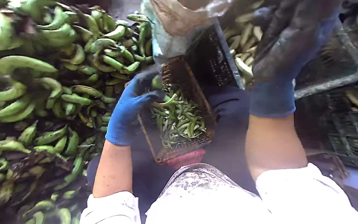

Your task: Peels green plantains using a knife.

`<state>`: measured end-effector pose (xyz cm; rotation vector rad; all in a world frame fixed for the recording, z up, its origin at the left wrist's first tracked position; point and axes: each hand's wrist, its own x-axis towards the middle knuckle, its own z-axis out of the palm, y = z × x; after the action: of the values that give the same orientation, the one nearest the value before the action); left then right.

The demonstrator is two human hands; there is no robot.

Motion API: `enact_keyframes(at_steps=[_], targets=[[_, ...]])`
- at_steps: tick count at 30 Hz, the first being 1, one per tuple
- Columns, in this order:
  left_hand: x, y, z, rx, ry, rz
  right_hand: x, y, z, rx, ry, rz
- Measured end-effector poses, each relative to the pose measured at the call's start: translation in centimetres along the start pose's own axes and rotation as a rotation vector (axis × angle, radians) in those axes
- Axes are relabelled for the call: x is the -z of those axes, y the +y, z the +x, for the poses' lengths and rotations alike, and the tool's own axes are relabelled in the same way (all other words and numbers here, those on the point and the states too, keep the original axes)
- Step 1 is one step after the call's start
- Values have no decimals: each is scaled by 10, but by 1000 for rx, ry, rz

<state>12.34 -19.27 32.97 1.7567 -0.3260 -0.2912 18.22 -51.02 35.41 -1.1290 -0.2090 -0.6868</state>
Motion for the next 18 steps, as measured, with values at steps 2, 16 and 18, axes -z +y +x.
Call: enact_keyframes(at_steps=[2,16,18], targets=[[-2,13,-27,20,202,-185,-18,-6,-15,-102,-17,12],[-55,-11,-63,-377,605,-14,-71,-47,-171,-128,-583,-165],[-51,-3,-62,-377,611,-141,-41,-14,-198,-552,-702,-433]])
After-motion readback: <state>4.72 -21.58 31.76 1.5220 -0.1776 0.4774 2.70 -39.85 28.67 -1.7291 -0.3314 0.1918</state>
